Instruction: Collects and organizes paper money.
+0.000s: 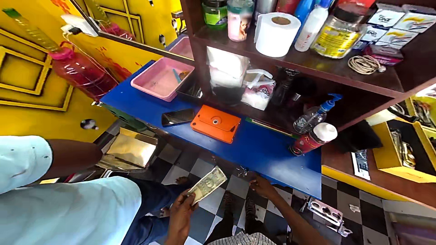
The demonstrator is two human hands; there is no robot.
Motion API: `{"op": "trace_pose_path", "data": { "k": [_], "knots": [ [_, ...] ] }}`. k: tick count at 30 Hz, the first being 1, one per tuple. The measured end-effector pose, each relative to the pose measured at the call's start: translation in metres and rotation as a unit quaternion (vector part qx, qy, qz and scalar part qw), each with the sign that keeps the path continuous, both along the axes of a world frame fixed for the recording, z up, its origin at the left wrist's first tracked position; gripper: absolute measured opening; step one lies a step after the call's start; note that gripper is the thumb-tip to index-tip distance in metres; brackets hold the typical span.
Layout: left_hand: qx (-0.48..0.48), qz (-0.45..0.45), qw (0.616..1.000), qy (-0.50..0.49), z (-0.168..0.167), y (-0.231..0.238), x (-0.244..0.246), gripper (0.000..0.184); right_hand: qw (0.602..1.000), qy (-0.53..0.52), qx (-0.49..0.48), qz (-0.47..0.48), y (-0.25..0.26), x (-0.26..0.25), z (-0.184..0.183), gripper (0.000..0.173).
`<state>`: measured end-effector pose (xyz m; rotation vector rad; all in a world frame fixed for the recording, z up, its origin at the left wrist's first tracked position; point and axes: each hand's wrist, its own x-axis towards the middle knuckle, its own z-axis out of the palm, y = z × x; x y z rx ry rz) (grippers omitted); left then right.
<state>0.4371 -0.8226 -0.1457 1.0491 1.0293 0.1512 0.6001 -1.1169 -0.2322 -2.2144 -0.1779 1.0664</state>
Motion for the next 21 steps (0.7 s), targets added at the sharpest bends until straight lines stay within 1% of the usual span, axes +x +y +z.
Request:
{"op": "trace_pose_path", "data": {
  "k": [2,5,7,10,13,14,15,16,17,18,19,20,21],
  "knots": [
    [0.019,0.039,0.999,0.018,0.001,0.007,-0.011,0.024,0.998,0.015,-0.039,0.037,0.013,0.008,-0.006,0.070],
    [0.030,0.081,0.995,0.050,-0.005,0.001,-0.028,0.026,0.999,0.046,-0.020,0.013,0.016,0.006,-0.015,0.073],
    [0.020,0.099,0.993,0.065,-0.003,-0.006,-0.033,0.024,0.997,0.062,-0.023,0.027,0.017,0.008,-0.008,0.077],
    [0.026,0.106,0.993,0.052,0.001,-0.013,-0.025,0.021,0.994,0.050,-0.061,0.069,0.020,0.016,0.005,0.084],
    [0.027,0.103,0.994,0.037,0.003,-0.014,-0.021,0.019,0.996,0.032,-0.059,0.066,0.020,0.011,0.003,0.085],
    [0.025,0.100,0.994,0.035,0.004,-0.012,-0.020,0.019,0.998,0.019,-0.041,0.038,0.019,0.007,0.001,0.080],
    [0.024,0.094,0.995,0.033,0.005,-0.010,-0.019,0.019,1.000,-0.002,-0.015,-0.016,0.020,0.001,0.000,0.070],
    [0.025,0.087,0.995,0.030,0.004,-0.007,-0.017,0.020,0.996,-0.027,0.011,-0.089,0.024,-0.004,0.003,0.058],
    [0.026,0.083,0.996,0.026,0.003,-0.004,-0.014,0.020,0.984,-0.045,0.047,-0.164,0.030,-0.008,0.007,0.050],
    [0.026,0.082,0.996,0.022,0.001,-0.003,-0.014,0.019,0.965,-0.053,0.101,-0.235,0.037,-0.013,0.009,0.043],
    [0.027,0.081,0.996,0.022,-0.001,-0.003,-0.016,0.018,0.938,-0.047,0.160,-0.304,0.043,-0.019,0.009,0.035],
    [0.024,0.081,0.996,0.026,-0.003,-0.003,-0.019,0.018,0.904,-0.036,0.210,-0.371,0.049,-0.025,0.007,0.029],
    [0.020,0.079,0.996,0.030,-0.004,-0.003,-0.021,0.019,0.870,-0.021,0.243,-0.428,0.054,-0.026,0.005,0.026]
  ]
}}
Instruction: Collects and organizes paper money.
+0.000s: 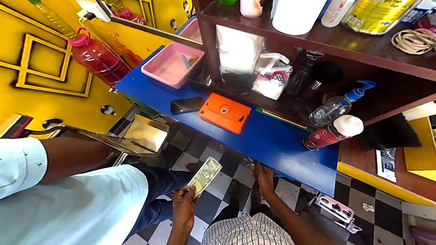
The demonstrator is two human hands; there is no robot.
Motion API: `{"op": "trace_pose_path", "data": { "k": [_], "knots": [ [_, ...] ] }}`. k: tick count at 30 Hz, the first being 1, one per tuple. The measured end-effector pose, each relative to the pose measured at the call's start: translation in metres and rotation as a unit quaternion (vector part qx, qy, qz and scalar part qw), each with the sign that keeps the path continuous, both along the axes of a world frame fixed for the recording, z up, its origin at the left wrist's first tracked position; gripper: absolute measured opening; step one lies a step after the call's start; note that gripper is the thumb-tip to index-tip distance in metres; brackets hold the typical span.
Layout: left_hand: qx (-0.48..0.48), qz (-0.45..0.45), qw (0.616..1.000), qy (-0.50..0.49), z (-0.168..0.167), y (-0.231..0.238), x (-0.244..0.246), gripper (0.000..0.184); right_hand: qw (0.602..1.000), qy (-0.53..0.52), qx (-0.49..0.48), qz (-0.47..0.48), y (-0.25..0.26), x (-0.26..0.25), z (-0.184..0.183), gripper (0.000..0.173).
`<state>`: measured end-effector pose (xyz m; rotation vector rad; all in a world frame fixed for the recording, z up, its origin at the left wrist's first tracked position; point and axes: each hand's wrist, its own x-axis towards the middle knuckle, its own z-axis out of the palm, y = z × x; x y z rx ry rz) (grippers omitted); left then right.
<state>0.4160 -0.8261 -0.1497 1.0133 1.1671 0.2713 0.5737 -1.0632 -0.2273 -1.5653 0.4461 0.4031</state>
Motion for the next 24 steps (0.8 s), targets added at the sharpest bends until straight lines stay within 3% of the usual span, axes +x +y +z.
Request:
{"op": "trace_pose_path", "data": {
  "k": [2,9,14,20,24],
  "knots": [
    [-0.004,-0.008,1.000,0.001,-0.003,-0.002,-0.001,0.020,0.998,0.020,0.039,-0.049,0.003,0.003,-0.003,0.024],
    [-0.025,-0.032,0.999,0.006,-0.016,-0.011,-0.005,0.022,1.000,0.014,-0.003,-0.021,0.004,0.004,-0.004,0.023],
    [-0.026,-0.041,0.999,0.000,-0.019,-0.008,-0.003,0.022,0.999,-0.007,0.035,-0.021,0.003,0.005,-0.006,0.018],
    [-0.027,-0.044,0.999,0.002,-0.022,0.001,0.005,0.020,0.998,-0.014,-0.058,0.012,0.004,0.009,-0.008,0.025],
    [-0.024,-0.054,0.998,0.002,-0.018,0.003,0.010,0.020,0.996,-0.024,-0.045,-0.076,0.019,0.006,-0.008,0.023]
  ]
}}
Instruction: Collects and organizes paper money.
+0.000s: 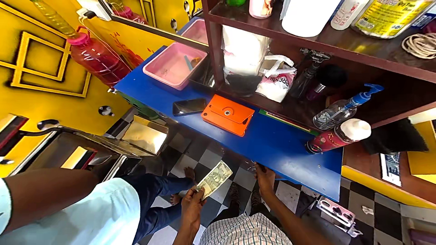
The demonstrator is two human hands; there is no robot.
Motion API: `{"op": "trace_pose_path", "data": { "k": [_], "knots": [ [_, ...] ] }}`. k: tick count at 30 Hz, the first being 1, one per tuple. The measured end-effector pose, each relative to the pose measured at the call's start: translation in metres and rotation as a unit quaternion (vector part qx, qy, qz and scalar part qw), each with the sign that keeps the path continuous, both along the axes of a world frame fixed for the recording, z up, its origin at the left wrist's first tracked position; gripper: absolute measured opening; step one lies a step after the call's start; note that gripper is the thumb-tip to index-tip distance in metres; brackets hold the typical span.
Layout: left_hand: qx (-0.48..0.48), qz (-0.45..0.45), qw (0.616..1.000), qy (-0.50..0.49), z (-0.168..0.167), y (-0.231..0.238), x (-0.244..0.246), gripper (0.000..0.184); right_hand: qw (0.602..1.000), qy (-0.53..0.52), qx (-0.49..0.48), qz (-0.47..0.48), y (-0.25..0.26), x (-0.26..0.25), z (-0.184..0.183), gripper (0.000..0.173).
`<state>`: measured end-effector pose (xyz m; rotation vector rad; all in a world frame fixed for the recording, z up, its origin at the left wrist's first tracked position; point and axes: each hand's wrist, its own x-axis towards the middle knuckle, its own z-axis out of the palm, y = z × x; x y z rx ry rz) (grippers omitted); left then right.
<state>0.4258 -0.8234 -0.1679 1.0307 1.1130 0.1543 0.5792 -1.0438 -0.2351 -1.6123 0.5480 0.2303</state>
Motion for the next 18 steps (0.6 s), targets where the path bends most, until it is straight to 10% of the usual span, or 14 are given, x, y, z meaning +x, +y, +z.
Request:
{"op": "trace_pose_path", "data": {
  "k": [18],
  "knots": [
    [0.003,-0.002,1.000,0.002,-0.003,0.011,-0.002,0.022,0.994,0.001,0.078,-0.070,0.006,-0.001,0.002,0.019]
  ]
}}
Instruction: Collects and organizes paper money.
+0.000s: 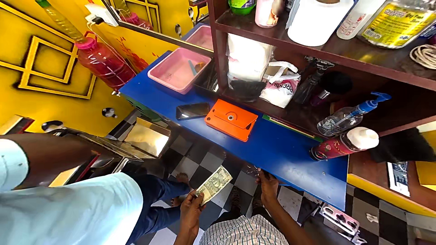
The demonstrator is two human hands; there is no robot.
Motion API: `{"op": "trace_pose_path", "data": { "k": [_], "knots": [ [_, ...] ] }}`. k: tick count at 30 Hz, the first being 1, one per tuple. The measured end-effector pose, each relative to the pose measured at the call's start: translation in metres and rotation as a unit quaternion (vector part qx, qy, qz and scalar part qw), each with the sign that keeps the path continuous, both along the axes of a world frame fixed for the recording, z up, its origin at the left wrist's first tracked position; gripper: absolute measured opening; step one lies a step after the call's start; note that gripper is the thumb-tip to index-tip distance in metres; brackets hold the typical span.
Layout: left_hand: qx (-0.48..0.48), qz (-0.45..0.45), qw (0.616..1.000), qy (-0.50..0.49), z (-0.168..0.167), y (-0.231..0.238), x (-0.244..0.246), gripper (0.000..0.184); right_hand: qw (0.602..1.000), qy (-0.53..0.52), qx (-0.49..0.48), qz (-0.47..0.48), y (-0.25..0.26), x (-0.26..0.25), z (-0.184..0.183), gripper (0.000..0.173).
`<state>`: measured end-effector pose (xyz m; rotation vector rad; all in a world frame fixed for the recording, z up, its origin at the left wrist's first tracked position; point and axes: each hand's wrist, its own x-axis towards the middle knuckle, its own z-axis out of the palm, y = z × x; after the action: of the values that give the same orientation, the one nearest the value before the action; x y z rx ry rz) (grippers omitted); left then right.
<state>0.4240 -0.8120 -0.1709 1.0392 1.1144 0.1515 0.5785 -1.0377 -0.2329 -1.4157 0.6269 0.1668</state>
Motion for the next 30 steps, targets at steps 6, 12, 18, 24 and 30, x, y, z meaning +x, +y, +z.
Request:
{"op": "trace_pose_path", "data": {
  "k": [6,12,18,24,30],
  "knots": [
    [0.000,-0.007,1.000,-0.007,0.000,0.005,0.008,0.022,1.000,-0.013,0.009,0.017,-0.001,0.003,-0.001,0.010],
    [-0.003,-0.031,1.000,-0.001,-0.004,0.005,0.018,0.020,0.996,0.038,0.083,0.007,-0.001,0.007,0.005,0.016],
    [-0.011,-0.049,0.999,-0.006,-0.001,0.002,0.029,0.021,0.947,0.157,0.278,-0.033,-0.012,0.014,-0.007,0.025],
    [-0.012,-0.043,0.999,-0.001,0.002,0.004,0.027,0.021,0.847,0.112,-0.308,0.418,-0.042,0.012,-0.009,0.038],
    [0.018,-0.058,0.998,-0.016,0.007,0.006,0.026,0.022,0.782,0.095,-0.281,0.548,-0.052,0.011,-0.011,0.057]
  ]
}}
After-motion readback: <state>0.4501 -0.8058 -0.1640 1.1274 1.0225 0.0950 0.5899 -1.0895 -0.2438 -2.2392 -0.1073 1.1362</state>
